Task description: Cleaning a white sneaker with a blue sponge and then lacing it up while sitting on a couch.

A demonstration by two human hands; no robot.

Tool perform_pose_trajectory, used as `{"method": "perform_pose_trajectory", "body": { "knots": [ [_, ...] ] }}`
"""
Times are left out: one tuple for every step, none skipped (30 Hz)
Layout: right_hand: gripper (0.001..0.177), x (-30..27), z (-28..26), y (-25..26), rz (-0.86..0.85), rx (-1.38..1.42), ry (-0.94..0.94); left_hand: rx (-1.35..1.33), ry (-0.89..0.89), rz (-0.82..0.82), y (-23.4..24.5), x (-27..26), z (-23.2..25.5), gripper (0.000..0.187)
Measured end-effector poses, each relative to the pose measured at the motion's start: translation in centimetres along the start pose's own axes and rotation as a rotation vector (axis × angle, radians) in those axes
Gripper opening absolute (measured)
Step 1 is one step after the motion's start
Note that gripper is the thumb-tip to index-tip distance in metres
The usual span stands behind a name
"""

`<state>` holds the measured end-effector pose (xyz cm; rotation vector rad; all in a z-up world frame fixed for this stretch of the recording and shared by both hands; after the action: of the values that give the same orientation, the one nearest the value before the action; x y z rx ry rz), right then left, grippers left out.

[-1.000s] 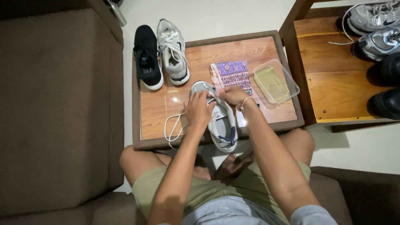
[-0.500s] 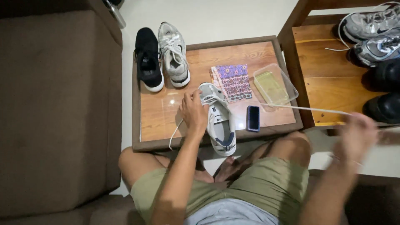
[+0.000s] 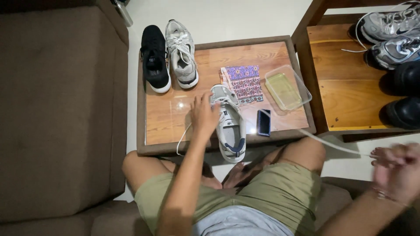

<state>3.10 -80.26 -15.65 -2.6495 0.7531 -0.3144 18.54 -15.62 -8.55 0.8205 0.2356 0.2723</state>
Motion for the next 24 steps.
{"method": "perform_pose_trajectory", "body": {
  "knots": [
    [0.025, -0.2, -0.6, -6.9, 0.000, 0.001, -0.001, 0.002, 0.001, 0.000, 0.8, 0.1, -0.3, 0.039],
    [0.018, -2.3, -1.8, -13.3, 0.059, -0.096, 0.009, 0.108, 0.016, -0.072, 1.0, 0.2, -0.9, 0.036],
    [0.013, -5.9, -3.9, -19.2, 0.118, -0.194, 0.019, 0.213, 0.033, -0.144, 1.1, 0.2, -1.6, 0.035],
    [0.013, -7.3, -3.1, -22.9, 0.113, -0.195, 0.014, 0.213, 0.040, -0.143, 0.4, 0.4, -2.7, 0.035],
    [0.006, -8.5, -3.4, -28.7, -0.146, -0.569, 0.162, 0.203, -0.010, -0.111, 0.0, 0.6, -3.3, 0.028],
    [0.020, -10.3, -2.9, -34.8, -0.415, -0.933, 0.314, 0.193, -0.062, -0.073, -0.2, 1.0, -3.7, 0.022],
    [0.020, -10.5, -0.2, -37.4, -0.422, -0.928, 0.316, 0.193, -0.058, -0.067, -0.7, 0.8, -3.8, 0.022],
    [0.031, -11.3, 3.4, -40.8, -0.573, -0.840, 0.241, 0.145, -0.075, -0.046, -0.9, 0.6, -3.6, 0.015],
    [0.049, -12.2, 6.9, -44.2, -0.720, -0.747, 0.166, 0.098, -0.093, -0.026, -1.1, 0.5, -3.5, 0.014],
    [0.049, -11.4, 10.3, -44.8, -0.716, -0.746, 0.165, 0.100, -0.096, -0.029, -1.5, 0.5, -3.7, 0.014],
    [0.057, -11.0, 14.1, -45.7, -0.802, -0.898, 0.193, 0.037, -0.153, -0.011, -1.6, 0.3, -3.5, 0.013],
    [0.065, -10.3, 17.8, -46.8, -0.889, -1.051, 0.226, -0.030, -0.209, 0.011, -1.6, 0.4, -3.1, 0.012],
    [0.065, -10.5, 18.6, -47.2, -0.888, -1.052, 0.231, -0.032, -0.212, 0.013, -0.5, 0.1, -2.6, 0.012],
    [0.046, -10.7, 19.4, -47.2, -0.863, -1.110, 0.229, -0.095, -0.205, -0.053, 0.2, -0.4, -2.3, 0.012],
    [0.030, -11.0, 20.3, -47.2, -0.837, -1.168, 0.227, -0.158, -0.197, -0.120, 0.7, -0.9, -2.0, 0.013],
    [0.030, -11.0, 20.5, -46.9, -0.843, -1.171, 0.226, -0.161, -0.191, -0.120, 1.6, -1.2, -1.9, 0.013],
    [0.022, -10.6, 20.0, -46.3, -0.755, -1.168, 0.277, -0.186, -0.102, -0.152, 2.1, -1.3, -2.6, 0.014],
    [0.016, -10.5, 19.5, -45.7, -0.667, -1.162, 0.325, -0.208, -0.012, -0.185, 2.6, -1.6, -3.4, 0.016],
    [0.016, -10.0, 19.4, -45.3, -0.674, -1.164, 0.321, -0.210, -0.004, -0.186, 1.5, -0.7, -4.6, 0.016],
    [0.018, -9.3, 19.0, -44.4, -0.610, -1.141, 0.305, -0.207, -0.020, -0.152, 0.7, 0.2, -5.7, 0.014],
    [0.021, -8.6, 18.5, -43.5, -0.546, -1.117, 0.289, -0.204, -0.037, -0.119, -0.1, 1.1, -6.7, 0.013],
    [0.021, -9.4, 17.2, -44.0, -0.540, -1.119, 0.288, -0.203, -0.041, -0.123, 0.5, 0.0, -5.7, 0.013],
    [0.020, -10.2, 16.2, -44.4, -0.552, -1.053, 0.237, -0.089, -0.026, 0.031, 2.4, -1.1, -5.0, 0.025],
    [0.020, -10.8, 15.2, -45.2, -0.563, -0.986, 0.193, 0.022, -0.014, 0.190, 4.3, -2.0, -3.9, 0.040]
  ]
}}
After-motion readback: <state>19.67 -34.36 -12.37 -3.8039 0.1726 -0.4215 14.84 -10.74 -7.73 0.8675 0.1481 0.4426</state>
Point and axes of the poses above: each hand's wrist, its own x-axis towards the middle knuckle, its own y-axis out of the back of the hand, z = x × y, the point moved 9 cm from there along x, towards the middle knuckle, and after that the axes turned 9 degrees about y, right-handed, at the moved point
